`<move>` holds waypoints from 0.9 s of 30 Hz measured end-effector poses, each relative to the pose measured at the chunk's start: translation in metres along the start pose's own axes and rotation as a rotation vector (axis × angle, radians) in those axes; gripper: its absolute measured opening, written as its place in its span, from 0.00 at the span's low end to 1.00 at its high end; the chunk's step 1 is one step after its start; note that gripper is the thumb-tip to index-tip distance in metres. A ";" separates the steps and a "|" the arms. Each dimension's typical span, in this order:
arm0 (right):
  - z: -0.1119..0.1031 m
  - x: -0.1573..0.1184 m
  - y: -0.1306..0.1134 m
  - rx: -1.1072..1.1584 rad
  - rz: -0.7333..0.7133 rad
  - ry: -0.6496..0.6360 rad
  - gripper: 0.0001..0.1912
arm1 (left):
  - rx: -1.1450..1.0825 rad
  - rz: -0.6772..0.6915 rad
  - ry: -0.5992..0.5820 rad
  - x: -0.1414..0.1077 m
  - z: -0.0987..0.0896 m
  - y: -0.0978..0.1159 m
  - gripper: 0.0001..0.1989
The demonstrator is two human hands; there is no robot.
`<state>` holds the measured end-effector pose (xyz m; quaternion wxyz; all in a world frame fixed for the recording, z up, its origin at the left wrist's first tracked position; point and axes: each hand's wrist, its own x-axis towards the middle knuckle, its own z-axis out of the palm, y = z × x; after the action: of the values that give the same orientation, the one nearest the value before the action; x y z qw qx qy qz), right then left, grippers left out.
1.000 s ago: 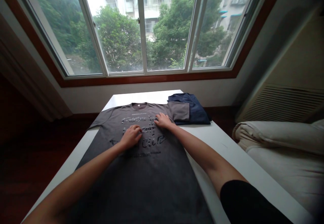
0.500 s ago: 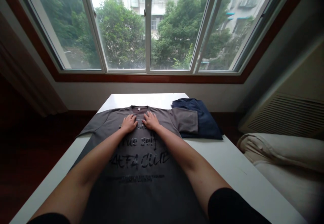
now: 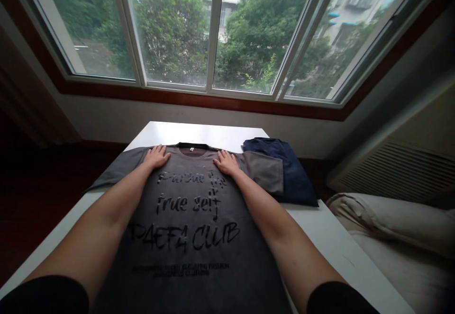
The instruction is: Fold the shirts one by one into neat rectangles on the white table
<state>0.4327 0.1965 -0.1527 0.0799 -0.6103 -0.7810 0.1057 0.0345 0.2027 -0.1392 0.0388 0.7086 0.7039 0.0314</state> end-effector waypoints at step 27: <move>-0.007 -0.157 -0.047 -0.075 -0.235 0.010 0.42 | 0.011 0.175 0.136 -0.181 0.002 -0.019 0.35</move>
<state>0.4284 0.0337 -0.1331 0.0729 -0.5174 -0.8503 0.0634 0.0142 0.0222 -0.1412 -0.0158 0.7637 0.6406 0.0785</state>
